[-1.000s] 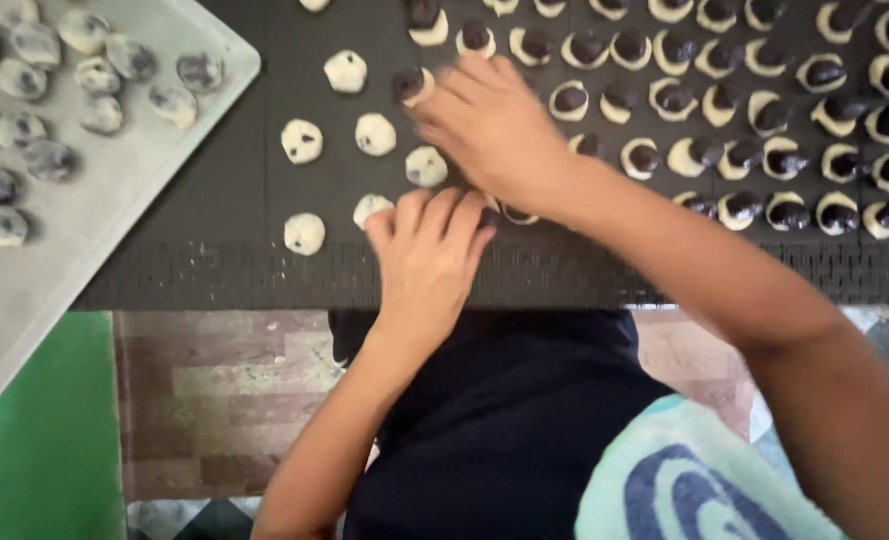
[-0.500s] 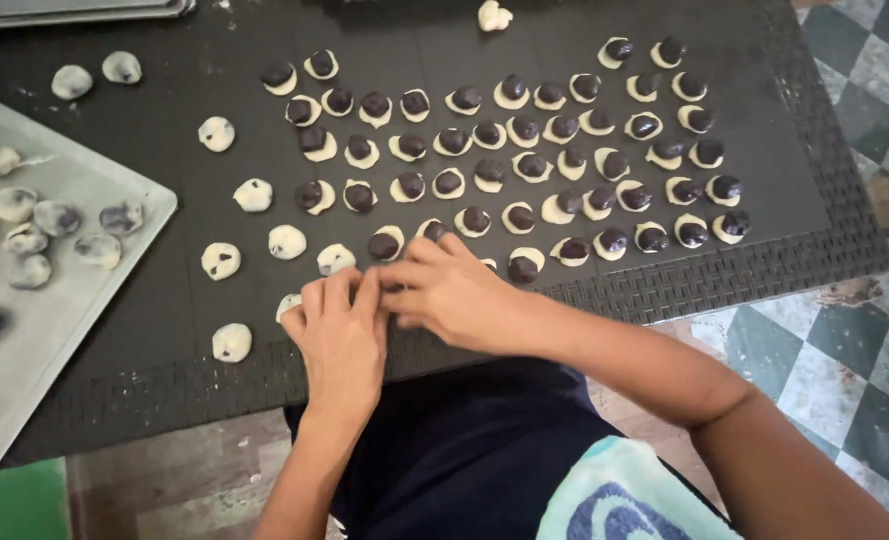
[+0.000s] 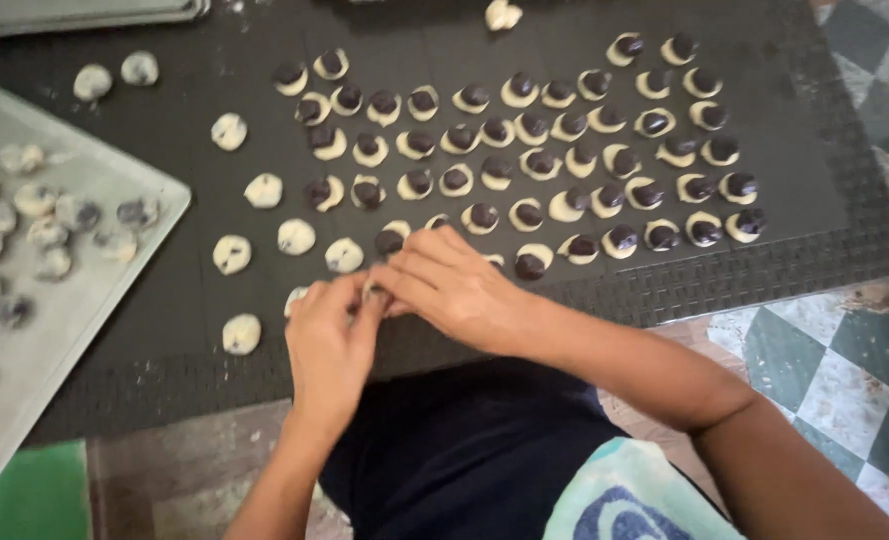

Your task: The person repeatedly picks up small white dough balls with dark centers, flattens them by hand, and places them in rows on a black mat. Later, the person transfers the shaped dough pieces onto a white tray and arranges them in neat rows.

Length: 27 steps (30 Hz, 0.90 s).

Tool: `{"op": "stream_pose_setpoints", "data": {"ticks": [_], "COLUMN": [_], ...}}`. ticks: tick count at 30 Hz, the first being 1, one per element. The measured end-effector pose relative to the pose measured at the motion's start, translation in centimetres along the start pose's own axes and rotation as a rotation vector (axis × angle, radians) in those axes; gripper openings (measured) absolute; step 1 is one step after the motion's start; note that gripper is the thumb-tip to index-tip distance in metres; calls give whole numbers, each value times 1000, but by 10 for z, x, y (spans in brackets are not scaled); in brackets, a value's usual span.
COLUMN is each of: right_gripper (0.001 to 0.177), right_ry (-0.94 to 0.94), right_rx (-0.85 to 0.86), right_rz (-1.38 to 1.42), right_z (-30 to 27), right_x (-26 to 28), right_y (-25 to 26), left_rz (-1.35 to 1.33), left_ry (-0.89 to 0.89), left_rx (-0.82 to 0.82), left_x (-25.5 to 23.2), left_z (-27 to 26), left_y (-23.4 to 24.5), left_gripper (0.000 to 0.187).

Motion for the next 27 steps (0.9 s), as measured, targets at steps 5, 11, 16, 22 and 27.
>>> {"op": "stream_pose_setpoints", "data": {"ticks": [5,11,16,22,27], "right_gripper": [29,9,26,7,27], "right_ry": [79,-95,-190,-135,-270], "right_rx": [52,-101,-60,21,139], "right_rz": [35,264,348,158,1], "right_z": [1,4,3,-16,-21], "right_x": [0,-8,-5,-10,-26], "right_y": [1,4,7,-10,-31], "left_rz": [-359,-728,-1178,-231,173], "left_ry": [309,282,560,-6,-224], "left_rx": [230,63,121,171,-121], "left_x": [-1,-7,20,-1,-22], "left_z": [3,-3,-8,7,-6], "left_y": [4,-1,-36,-22,-14], "left_gripper": [19,20,23,10,45]}}
Point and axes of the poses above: each hand's wrist, its own z-axis towards the middle knuckle, its own y-axis out of the back of the hand, x = y × z, the point moved 7 cm from there along z, towards the middle knuckle, and after that the axes turned 14 degrees about z, right-handed, at the moved point
